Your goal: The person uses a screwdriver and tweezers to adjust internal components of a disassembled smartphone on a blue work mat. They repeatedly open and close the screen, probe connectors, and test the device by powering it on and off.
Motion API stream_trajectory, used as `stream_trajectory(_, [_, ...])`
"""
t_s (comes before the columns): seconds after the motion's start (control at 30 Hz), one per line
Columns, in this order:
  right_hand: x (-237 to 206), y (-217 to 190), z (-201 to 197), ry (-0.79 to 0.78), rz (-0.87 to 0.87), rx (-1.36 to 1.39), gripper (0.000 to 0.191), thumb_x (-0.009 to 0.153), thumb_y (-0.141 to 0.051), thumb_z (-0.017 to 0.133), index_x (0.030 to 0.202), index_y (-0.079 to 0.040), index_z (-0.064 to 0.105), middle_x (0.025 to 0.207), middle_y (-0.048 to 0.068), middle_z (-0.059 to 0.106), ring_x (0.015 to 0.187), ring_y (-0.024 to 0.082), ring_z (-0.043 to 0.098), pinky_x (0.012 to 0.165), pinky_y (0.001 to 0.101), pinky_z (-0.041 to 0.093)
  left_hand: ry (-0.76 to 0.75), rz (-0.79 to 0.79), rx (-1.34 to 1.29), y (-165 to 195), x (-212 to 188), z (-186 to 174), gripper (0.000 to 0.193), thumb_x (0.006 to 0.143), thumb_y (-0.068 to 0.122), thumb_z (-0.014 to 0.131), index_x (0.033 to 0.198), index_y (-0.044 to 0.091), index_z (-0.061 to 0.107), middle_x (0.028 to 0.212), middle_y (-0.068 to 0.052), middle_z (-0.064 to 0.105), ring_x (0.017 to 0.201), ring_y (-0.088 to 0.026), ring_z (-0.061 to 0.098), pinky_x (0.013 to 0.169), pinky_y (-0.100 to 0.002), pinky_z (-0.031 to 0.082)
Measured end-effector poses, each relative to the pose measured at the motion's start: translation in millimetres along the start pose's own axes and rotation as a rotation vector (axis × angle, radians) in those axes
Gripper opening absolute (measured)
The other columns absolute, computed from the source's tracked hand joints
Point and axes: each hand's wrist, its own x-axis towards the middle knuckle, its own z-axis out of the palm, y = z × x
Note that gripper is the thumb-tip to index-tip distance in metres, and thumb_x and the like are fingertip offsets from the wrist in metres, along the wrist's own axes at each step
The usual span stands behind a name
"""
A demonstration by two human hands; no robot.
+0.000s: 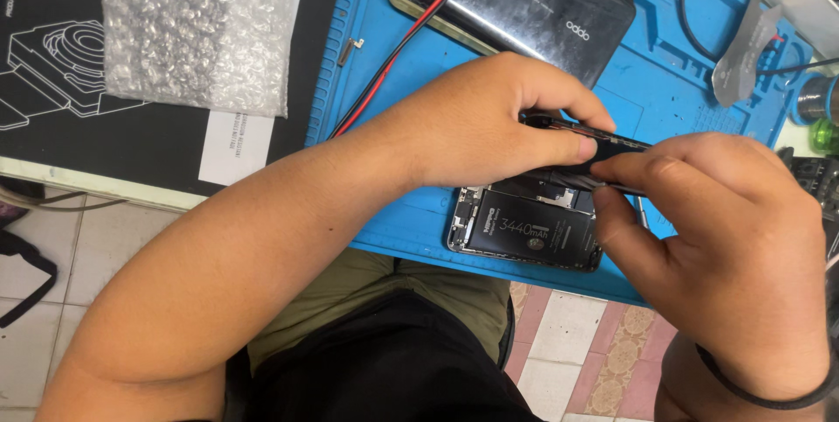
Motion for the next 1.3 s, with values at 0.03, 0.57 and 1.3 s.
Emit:
stream_trajectory(0.03, [0.8,-0.4,0.1,0.001,0.000,0.003,0.022,0.079,-0.001,0.083,0.099,-0.005,0.074,0.092,0.008,0.069,0.084,0.026,0.066,0.075,0.0360,0.051,0.003,0.002,0.003,-0.2,0.1,0.2,0.022,0.092,0.019,0.072,0.112,0.011,0.077,0.099,0.000,0.080,0.092,-0.009,0.075,0.084,-0.025,0.059])
stream_trajectory(0.57, [32.4,-18.8,-16.5,-0.250,-0.214,-0.329,0.018,0.082,-0.026,0.080,0.094,-0.013,0.076,0.069,0.001,0.059,0.072,0.026,0.064,0.071,0.0409,0.051,-0.016,-0.156,-0.029,4.3,2.1,-0.9,0.027,0.089,0.019,0.073,0.116,0.012,0.075,0.099,-0.001,0.081,0.089,-0.010,0.076,0.081,-0.024,0.062])
stream_trajectory(1.3, [35.6,-28.5,-17.9,-0.263,-0.224,-0.405,0.027,0.082,-0.035,0.079,0.079,-0.012,0.065,0.078,0.005,0.055,0.072,0.025,0.062,0.072,0.0388,0.053,-0.024,-0.065,-0.018,5.0,-0.5,-0.7,0.025,0.092,0.014,0.071,0.116,0.010,0.075,0.101,-0.001,0.080,0.092,-0.009,0.075,0.083,-0.025,0.061])
